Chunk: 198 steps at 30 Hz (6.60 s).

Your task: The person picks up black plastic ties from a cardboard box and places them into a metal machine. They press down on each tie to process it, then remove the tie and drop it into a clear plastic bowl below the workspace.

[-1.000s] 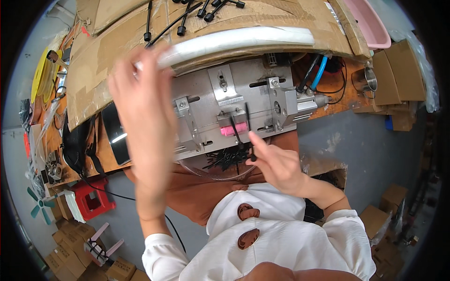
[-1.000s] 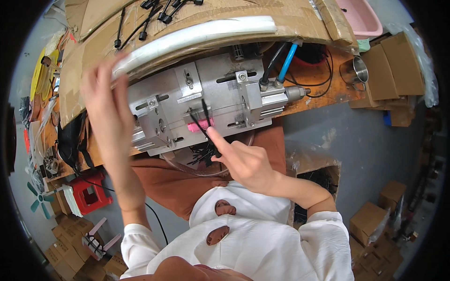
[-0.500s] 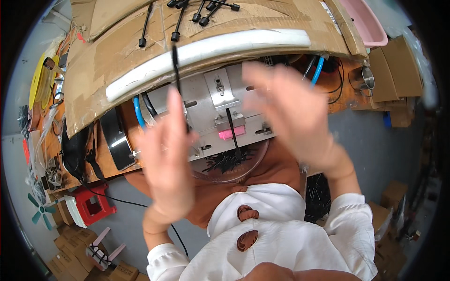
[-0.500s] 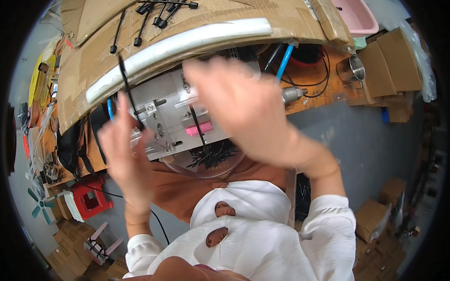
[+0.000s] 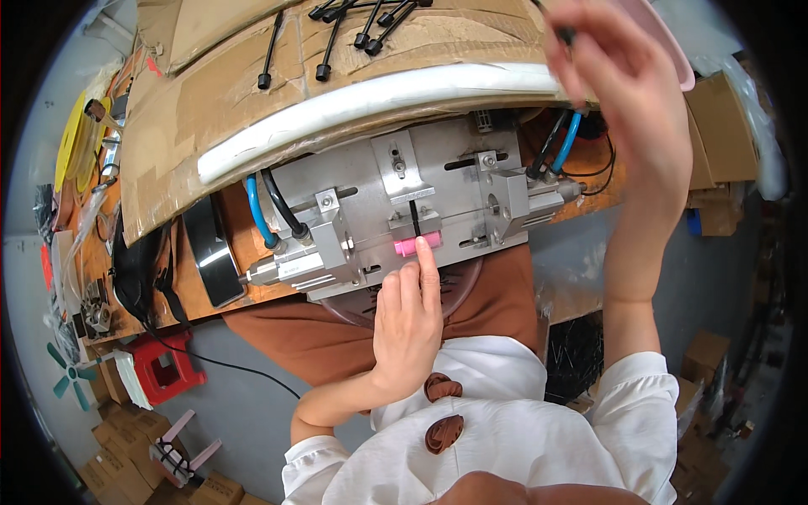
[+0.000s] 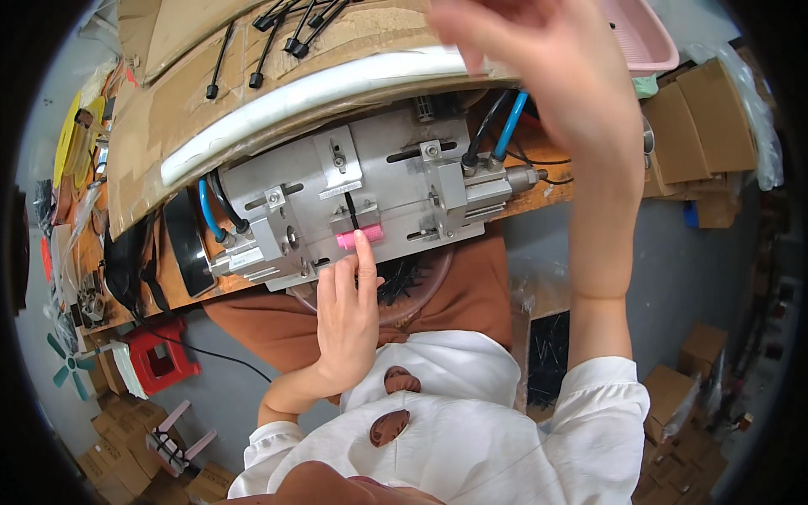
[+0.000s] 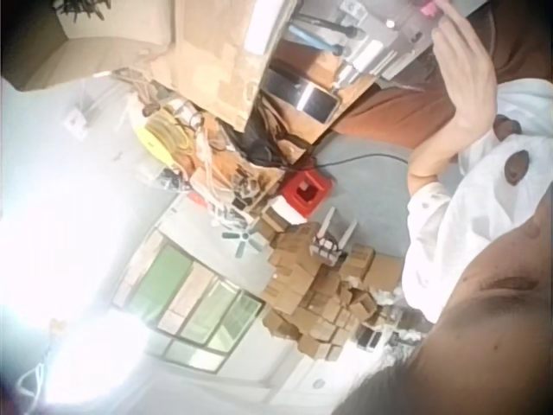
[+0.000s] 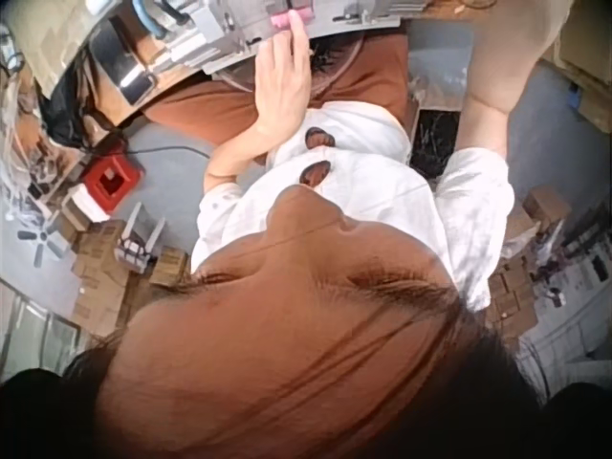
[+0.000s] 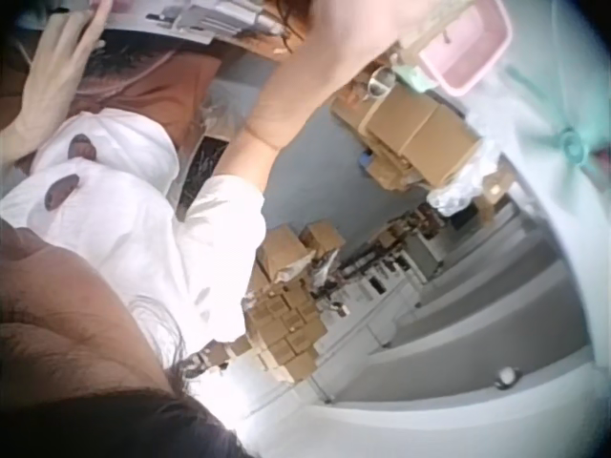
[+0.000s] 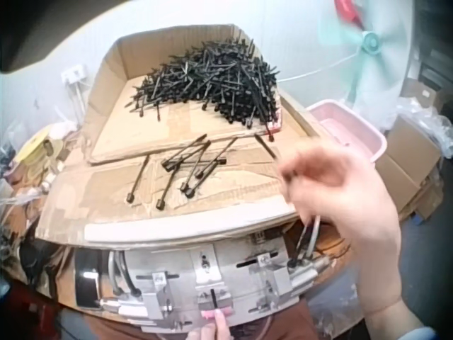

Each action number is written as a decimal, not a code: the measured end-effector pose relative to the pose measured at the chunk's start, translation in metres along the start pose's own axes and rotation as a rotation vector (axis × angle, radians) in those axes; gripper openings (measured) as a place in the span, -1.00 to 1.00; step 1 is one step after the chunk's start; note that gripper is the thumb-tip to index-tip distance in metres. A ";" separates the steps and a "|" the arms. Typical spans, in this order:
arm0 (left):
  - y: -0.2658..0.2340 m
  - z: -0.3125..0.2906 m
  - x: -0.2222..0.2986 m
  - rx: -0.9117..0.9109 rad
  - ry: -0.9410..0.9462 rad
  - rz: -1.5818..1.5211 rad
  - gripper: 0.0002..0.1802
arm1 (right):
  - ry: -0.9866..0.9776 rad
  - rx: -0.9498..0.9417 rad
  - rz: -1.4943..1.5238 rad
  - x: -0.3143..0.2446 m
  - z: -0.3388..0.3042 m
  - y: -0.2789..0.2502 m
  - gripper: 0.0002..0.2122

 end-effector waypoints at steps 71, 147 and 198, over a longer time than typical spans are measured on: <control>-0.004 -0.003 0.000 0.048 -0.003 0.031 -0.28 | 0.096 -0.104 0.603 -0.017 0.055 -0.002 -0.63; -0.107 0.217 -0.104 0.122 0.190 -0.333 -0.82 | -0.162 -0.121 -0.437 0.031 -0.184 0.135 -0.41; -0.040 -0.009 -0.012 0.059 -0.112 0.013 -0.29 | -0.198 -0.068 -0.370 0.030 -0.178 0.134 -0.45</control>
Point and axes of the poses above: each hand's wrist, its own z-axis towards the middle knuckle, its own y-axis out of the palm, x = y × z, the point moved 7 cm from there along z, towards the middle knuckle, and after that the axes turned 5 degrees about x, right-handed, at the moved point
